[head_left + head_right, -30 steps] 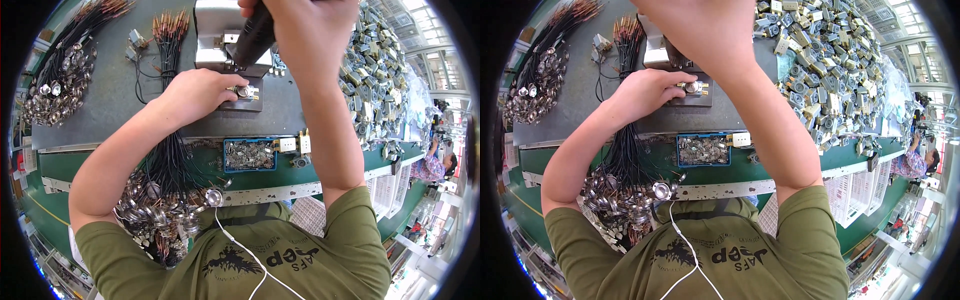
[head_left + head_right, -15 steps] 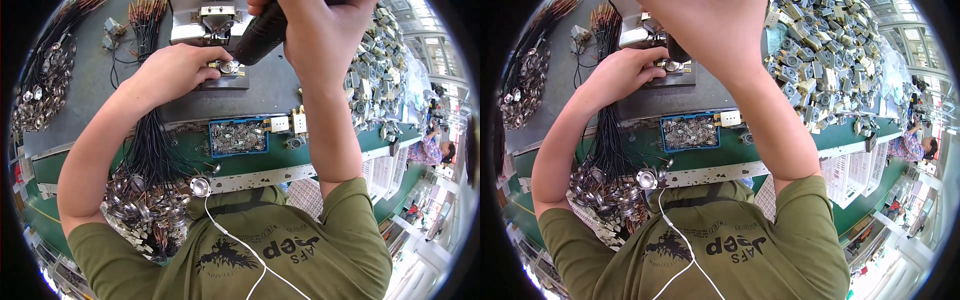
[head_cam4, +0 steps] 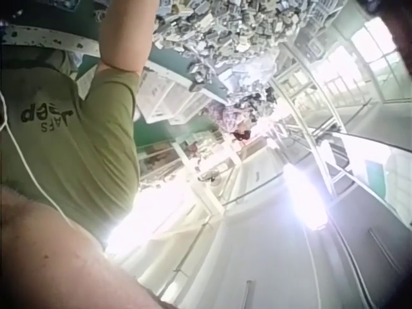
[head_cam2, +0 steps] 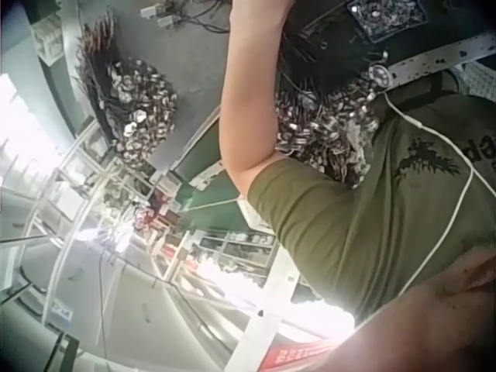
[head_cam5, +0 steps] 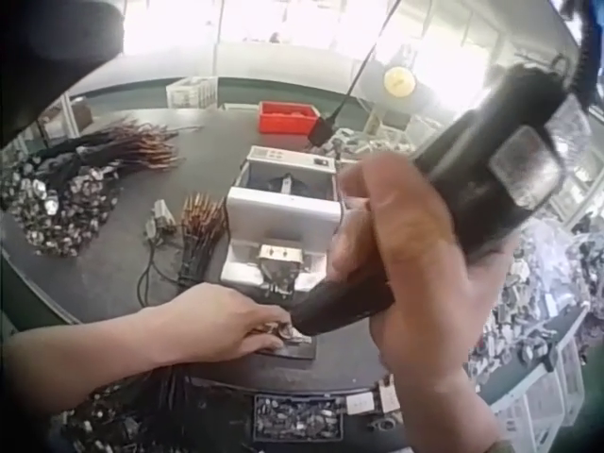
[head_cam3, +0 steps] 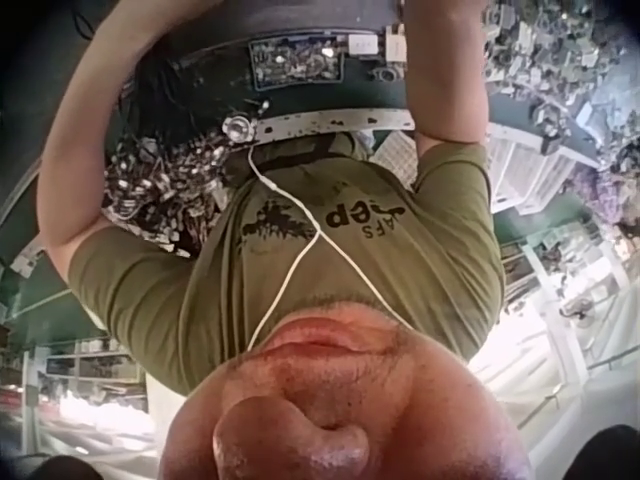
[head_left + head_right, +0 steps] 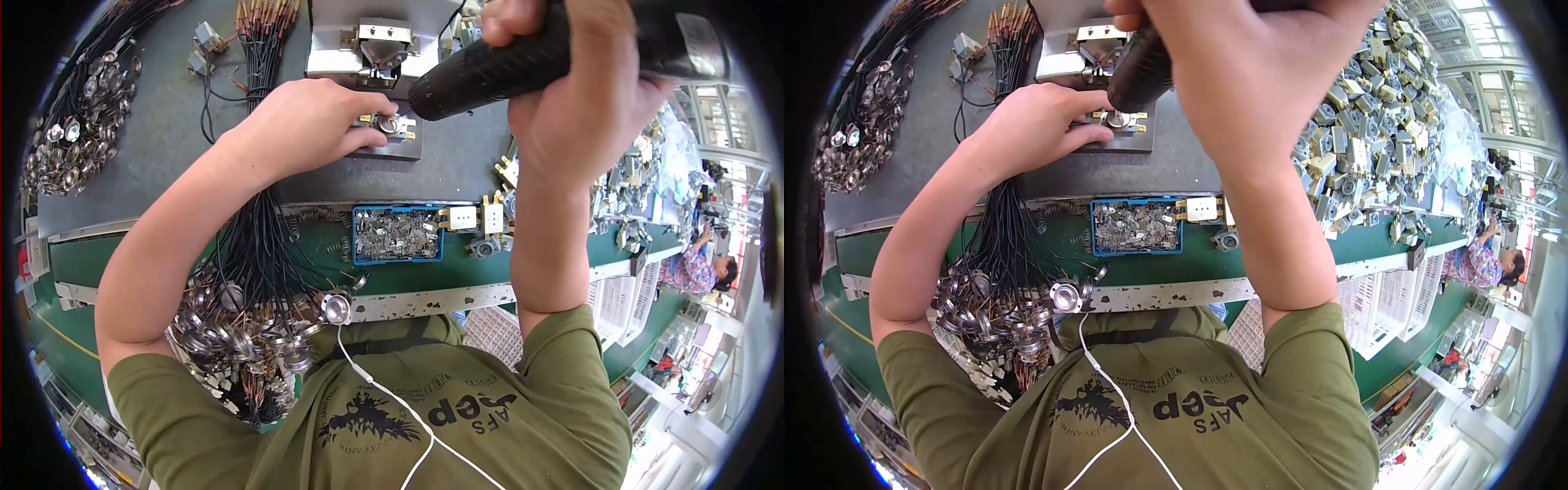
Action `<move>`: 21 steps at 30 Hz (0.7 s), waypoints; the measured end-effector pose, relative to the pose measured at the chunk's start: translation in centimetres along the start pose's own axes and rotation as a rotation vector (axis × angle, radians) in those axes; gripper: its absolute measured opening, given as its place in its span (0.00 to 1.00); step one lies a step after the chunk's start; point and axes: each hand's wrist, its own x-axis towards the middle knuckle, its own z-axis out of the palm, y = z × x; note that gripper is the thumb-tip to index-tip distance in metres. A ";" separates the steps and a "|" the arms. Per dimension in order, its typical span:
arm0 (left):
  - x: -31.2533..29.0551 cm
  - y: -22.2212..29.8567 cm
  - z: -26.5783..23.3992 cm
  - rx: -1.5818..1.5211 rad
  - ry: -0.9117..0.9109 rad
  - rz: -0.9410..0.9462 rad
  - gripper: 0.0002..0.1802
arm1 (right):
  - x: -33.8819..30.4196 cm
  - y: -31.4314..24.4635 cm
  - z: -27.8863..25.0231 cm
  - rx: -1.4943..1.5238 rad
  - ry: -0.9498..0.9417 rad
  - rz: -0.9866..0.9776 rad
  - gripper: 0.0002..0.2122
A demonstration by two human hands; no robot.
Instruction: Assembling small electronic components using an electric screwdriver and connecting wire harnesses.
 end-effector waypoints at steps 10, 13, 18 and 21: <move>0.0 0.3 0.5 -0.039 0.014 -0.026 0.19 | 8.5 2.3 3.6 0.104 0.303 -0.551 0.37; 0.0 0.1 0.5 -0.032 0.012 -0.032 0.19 | 7.3 1.5 3.8 0.131 0.208 -0.580 0.31; -0.2 0.2 0.2 -0.019 -0.030 -0.032 0.18 | 3.4 -0.8 2.8 0.077 0.028 -0.131 0.26; 0.0 0.5 0.2 -0.026 -0.044 -0.060 0.18 | 3.2 1.2 3.2 0.114 0.031 -0.102 0.16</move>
